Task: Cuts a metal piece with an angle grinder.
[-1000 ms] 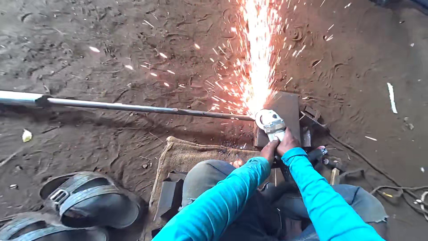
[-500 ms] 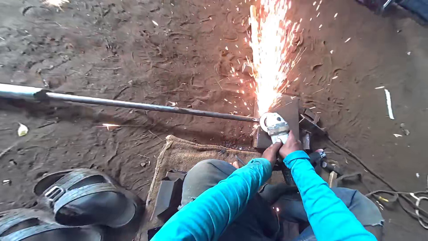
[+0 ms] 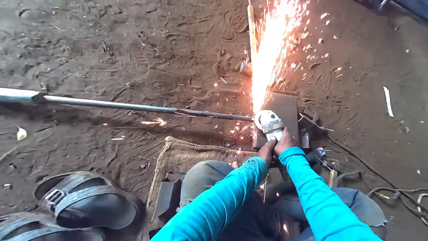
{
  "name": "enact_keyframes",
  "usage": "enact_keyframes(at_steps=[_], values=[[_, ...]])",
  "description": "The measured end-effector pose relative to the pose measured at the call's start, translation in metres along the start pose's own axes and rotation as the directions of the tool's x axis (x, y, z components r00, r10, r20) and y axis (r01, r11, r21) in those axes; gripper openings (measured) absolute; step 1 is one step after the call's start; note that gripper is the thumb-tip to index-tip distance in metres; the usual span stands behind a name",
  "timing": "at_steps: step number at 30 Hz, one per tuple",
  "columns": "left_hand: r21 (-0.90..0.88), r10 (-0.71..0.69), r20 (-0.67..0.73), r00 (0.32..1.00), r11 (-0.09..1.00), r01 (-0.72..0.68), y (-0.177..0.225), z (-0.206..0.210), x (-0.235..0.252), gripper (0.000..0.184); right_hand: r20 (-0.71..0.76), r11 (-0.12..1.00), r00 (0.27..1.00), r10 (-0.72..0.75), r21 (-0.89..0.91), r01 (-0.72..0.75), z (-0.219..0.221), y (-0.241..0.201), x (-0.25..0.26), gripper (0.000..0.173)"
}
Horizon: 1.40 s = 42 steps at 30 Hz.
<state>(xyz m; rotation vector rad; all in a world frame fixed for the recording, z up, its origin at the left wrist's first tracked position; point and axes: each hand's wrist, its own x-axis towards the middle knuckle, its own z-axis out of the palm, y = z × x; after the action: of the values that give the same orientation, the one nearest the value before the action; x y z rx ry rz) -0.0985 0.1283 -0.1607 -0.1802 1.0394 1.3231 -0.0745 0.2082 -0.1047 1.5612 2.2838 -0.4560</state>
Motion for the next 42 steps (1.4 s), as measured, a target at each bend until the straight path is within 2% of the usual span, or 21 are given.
enact_keyframes(at_steps=[7, 11, 16, 21, 26, 30, 33, 36, 42], values=[[0.019, -0.017, 0.032, 0.999, 1.000, 0.017, -0.006, 0.007, 0.008, 0.063, -0.008, 0.999, 0.999, 0.038, 0.007, -0.038, -0.005, 0.011, -0.001, 0.083], [0.009, 0.104, -0.015, 0.994, 0.995, -0.104, 0.006, 0.000, 0.005, 0.059, 0.038, 0.999, 0.999, 0.012, -0.033, -0.011, -0.010, -0.010, 0.004, 0.087], [-0.025, -0.035, 0.023, 0.999, 0.999, 0.036, 0.003, 0.009, 0.007, 0.068, 0.004, 0.998, 0.999, 0.051, -0.027, -0.051, -0.015, -0.003, -0.002, 0.081], [0.010, 0.032, -0.007, 0.999, 0.999, -0.032, 0.011, 0.004, 0.008, 0.065, 0.030, 0.997, 0.998, 0.054, -0.054, -0.053, -0.018, -0.014, 0.003, 0.083], [-0.019, -0.035, -0.045, 0.998, 0.999, 0.035, 0.005, 0.016, 0.008, 0.067, 0.014, 0.998, 0.998, 0.064, -0.029, -0.064, -0.017, -0.002, 0.004, 0.080], [0.083, 0.112, -0.046, 0.993, 0.991, -0.108, 0.006, 0.004, 0.010, 0.065, 0.016, 0.999, 1.000, 0.001, -0.040, -0.001, -0.012, -0.008, 0.007, 0.082], [0.029, 0.070, -0.053, 0.996, 0.997, -0.068, 0.007, 0.004, 0.007, 0.066, 0.028, 0.998, 1.000, 0.006, -0.064, -0.005, -0.017, -0.013, 0.004, 0.083], [0.022, 0.018, -0.006, 1.000, 1.000, -0.018, 0.005, 0.009, 0.011, 0.068, -0.008, 0.996, 0.999, 0.050, -0.071, -0.051, -0.018, -0.006, 0.003, 0.078], [-0.001, 0.059, -0.039, 0.997, 0.998, -0.059, 0.009, 0.002, 0.012, 0.065, 0.034, 0.996, 0.999, 0.042, -0.083, -0.039, -0.018, -0.018, 0.004, 0.083]])
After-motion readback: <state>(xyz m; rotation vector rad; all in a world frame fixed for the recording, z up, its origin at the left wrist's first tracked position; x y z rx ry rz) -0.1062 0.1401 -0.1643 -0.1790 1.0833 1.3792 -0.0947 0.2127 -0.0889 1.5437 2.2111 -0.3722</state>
